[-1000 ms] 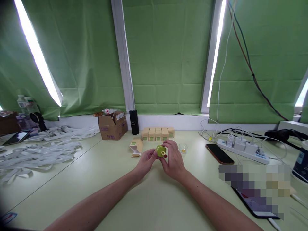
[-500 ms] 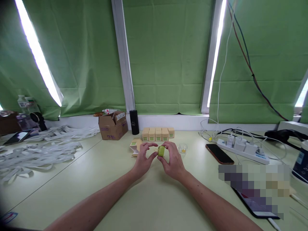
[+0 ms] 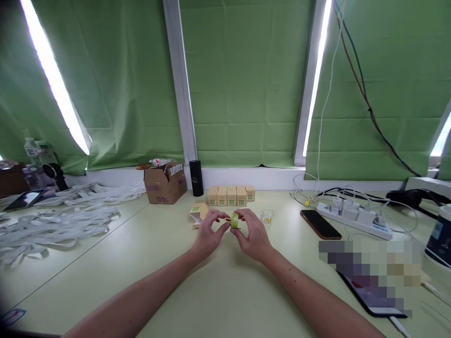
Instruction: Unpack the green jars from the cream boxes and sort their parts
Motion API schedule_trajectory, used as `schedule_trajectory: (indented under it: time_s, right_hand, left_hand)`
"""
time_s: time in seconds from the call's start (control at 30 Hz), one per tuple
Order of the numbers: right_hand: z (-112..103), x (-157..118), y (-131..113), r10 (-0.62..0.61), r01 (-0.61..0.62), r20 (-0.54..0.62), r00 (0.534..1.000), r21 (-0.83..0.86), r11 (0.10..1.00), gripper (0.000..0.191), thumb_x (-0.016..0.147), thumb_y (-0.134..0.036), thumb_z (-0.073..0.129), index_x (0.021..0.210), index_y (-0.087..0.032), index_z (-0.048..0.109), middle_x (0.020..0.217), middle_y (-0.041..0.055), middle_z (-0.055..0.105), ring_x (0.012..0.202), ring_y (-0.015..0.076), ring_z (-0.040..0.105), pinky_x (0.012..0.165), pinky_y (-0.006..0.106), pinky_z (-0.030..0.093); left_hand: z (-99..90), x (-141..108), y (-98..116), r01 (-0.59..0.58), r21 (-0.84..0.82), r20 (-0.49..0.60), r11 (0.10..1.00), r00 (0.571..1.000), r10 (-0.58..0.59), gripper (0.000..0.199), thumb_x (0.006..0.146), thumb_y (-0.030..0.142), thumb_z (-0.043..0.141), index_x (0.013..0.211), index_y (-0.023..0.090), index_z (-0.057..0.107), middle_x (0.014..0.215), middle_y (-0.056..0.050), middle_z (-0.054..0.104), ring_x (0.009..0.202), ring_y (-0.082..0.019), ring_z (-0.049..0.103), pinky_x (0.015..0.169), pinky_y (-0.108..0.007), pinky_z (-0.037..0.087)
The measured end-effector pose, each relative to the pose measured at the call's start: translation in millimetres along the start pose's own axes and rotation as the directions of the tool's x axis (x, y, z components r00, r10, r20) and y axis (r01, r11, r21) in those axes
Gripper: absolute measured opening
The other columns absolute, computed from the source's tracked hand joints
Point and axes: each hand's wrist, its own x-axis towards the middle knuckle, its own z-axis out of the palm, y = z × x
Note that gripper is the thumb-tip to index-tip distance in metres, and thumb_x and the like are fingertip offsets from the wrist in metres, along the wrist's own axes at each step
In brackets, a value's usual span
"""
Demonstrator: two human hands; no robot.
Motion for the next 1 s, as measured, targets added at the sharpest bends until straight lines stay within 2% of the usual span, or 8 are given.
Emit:
schedule_trajectory:
  time_s: [0.27, 0.5, 1.0]
  right_hand:
    - [0.9, -1.7, 1.6, 0.019, -0.020, 0.024, 1.000, 0.052, 0.998, 0.039, 0.092, -0.023, 0.064, 0.130, -0.025, 0.055, 0.114, 0.0101, 0.066, 0.097, 0.0260, 0.065, 0.086, 0.045, 0.060]
    - [2.2, -3.3, 2.8, 0.040, -0.042, 0.028, 0.999, 0.087, 0.995, 0.036, 0.091, -0.023, 0.066, 0.125, -0.025, 0.057, 0.109, 0.0089, 0.067, 0.092, 0.0246, 0.067, 0.084, 0.044, 0.060]
    - [2.1, -3.6, 2.1, 0.056, -0.063, 0.066, 0.996, 0.117, 0.991, 0.033, 0.091, -0.023, 0.065, 0.123, -0.024, 0.059, 0.106, 0.0088, 0.068, 0.091, 0.0240, 0.067, 0.084, 0.043, 0.060]
  left_hand:
    - [-0.3, 0.7, -0.7, 0.008, 0.011, -0.008, 1.000, 1.000, -0.008, 0.008, 0.085, 0.021, 0.070, 0.090, 0.023, 0.075, 0.090, -0.005, 0.067, 0.090, -0.021, 0.060, 0.079, -0.035, 0.049]
    - [1.0, 0.1, -3.5, 0.065, -0.002, -0.014, 0.998, 0.998, -0.065, 0.005, 0.084, 0.021, 0.071, 0.083, 0.021, 0.075, 0.086, -0.003, 0.063, 0.080, -0.017, 0.058, 0.075, -0.032, 0.048]
    - [4.1, 1.5, -13.6, 0.174, -0.198, 0.030, 0.965, 0.985, -0.171, 0.009, 0.077, 0.026, 0.075, 0.071, 0.019, 0.073, 0.079, -0.002, 0.060, 0.074, -0.015, 0.056, 0.073, -0.031, 0.048]
